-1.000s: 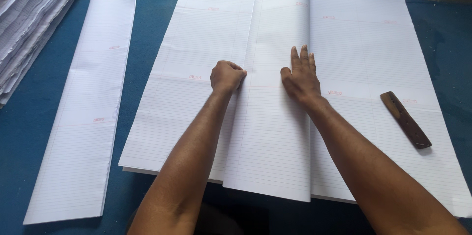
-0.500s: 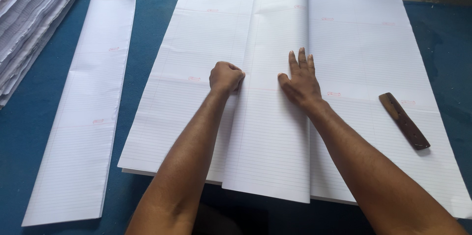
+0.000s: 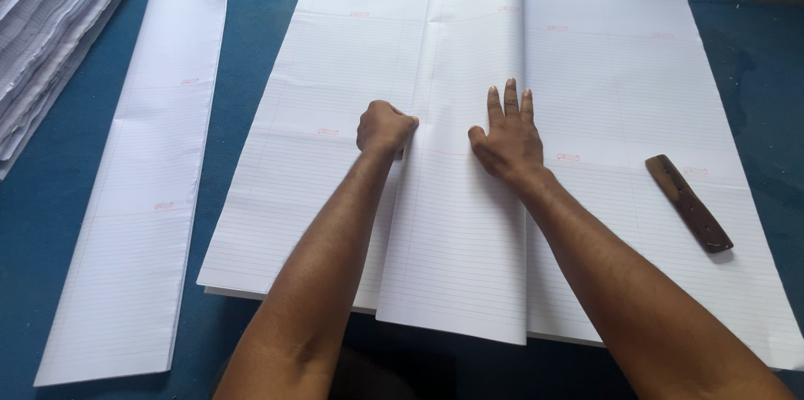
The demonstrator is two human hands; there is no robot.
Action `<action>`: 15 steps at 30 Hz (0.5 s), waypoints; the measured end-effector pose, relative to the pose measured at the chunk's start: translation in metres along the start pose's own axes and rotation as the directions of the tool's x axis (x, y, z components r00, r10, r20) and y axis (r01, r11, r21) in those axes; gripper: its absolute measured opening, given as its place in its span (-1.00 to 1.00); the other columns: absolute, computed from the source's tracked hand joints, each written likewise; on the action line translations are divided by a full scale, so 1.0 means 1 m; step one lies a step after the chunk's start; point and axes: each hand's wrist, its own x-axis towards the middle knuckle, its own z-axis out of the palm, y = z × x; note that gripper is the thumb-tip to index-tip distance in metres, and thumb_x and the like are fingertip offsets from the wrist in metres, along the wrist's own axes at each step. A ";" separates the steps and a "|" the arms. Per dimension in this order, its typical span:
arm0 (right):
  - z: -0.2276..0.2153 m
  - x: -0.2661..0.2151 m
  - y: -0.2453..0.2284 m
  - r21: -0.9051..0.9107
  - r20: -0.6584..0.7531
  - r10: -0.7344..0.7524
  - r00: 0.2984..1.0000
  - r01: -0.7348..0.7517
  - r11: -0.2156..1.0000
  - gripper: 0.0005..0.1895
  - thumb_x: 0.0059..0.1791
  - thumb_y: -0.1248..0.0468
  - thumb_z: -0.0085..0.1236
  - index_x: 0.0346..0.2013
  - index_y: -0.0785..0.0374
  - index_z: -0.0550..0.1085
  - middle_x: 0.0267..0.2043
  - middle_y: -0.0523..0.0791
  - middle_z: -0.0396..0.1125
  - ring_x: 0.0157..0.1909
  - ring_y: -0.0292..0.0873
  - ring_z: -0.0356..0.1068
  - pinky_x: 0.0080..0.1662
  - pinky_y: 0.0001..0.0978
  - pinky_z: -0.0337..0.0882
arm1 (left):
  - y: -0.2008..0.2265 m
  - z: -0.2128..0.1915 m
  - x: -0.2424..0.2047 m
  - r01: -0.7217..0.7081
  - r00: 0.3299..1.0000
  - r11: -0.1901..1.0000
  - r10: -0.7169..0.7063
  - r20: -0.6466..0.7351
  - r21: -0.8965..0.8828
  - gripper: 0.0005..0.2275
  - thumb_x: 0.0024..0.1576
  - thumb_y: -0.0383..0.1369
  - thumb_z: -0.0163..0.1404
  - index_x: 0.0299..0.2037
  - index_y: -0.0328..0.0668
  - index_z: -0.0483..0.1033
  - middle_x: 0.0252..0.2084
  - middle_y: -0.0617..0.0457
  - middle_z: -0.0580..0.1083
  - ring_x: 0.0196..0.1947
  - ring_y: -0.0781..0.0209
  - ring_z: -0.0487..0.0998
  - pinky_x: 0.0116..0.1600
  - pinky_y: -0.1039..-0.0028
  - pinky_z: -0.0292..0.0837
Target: The person folds large sheets of lined paper in half and then in thirds, using a wooden block to press the creases flat. The folded sheets are stacked on the table.
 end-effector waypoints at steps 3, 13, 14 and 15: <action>0.001 0.001 -0.001 -0.018 0.001 0.003 1.000 -0.003 1.000 -0.12 -0.03 -0.05 -0.22 0.52 0.13 -0.18 0.61 0.02 -0.49 0.58 0.18 -0.56 0.47 0.05 -0.15 | 0.001 0.000 0.003 0.009 1.000 0.999 -0.010 0.010 0.042 -0.84 0.11 -0.30 0.16 -0.39 -0.23 0.62 -0.51 -0.03 0.60 -0.63 0.24 0.59 -0.37 0.44 0.61; 0.001 -0.001 -0.002 -0.052 0.009 0.003 1.000 -0.002 0.999 -0.13 -0.03 -0.02 -0.22 0.52 0.18 -0.17 0.61 0.05 -0.49 0.58 0.21 -0.56 0.46 0.05 -0.13 | 0.005 0.014 0.016 -0.001 1.000 0.988 0.006 -0.028 0.155 -0.90 0.11 -0.49 0.03 -0.19 -0.28 0.49 -0.30 -0.10 0.59 -0.33 0.15 0.69 -0.29 0.35 0.68; 0.001 -0.002 -0.002 -0.057 0.008 0.001 1.000 0.000 0.998 -0.13 -0.03 -0.02 -0.22 0.52 0.18 -0.16 0.61 0.06 -0.49 0.58 0.22 -0.56 0.46 0.05 -0.13 | 0.006 0.013 0.018 0.017 1.000 0.988 -0.016 -0.004 0.152 -0.89 0.13 -0.49 0.01 -0.17 -0.29 0.48 -0.27 -0.12 0.59 -0.30 0.10 0.71 -0.24 0.32 0.72; -0.001 -0.003 -0.004 -0.062 0.005 -0.002 1.000 0.002 0.998 -0.13 -0.03 -0.02 -0.22 0.52 0.19 -0.16 0.60 0.07 -0.48 0.58 0.23 -0.55 0.45 0.05 -0.12 | 0.007 0.013 0.020 0.034 0.999 0.988 -0.037 0.020 0.149 -0.88 0.15 -0.48 -0.01 -0.14 -0.30 0.47 -0.24 -0.13 0.60 -0.26 0.05 0.74 -0.19 0.30 0.75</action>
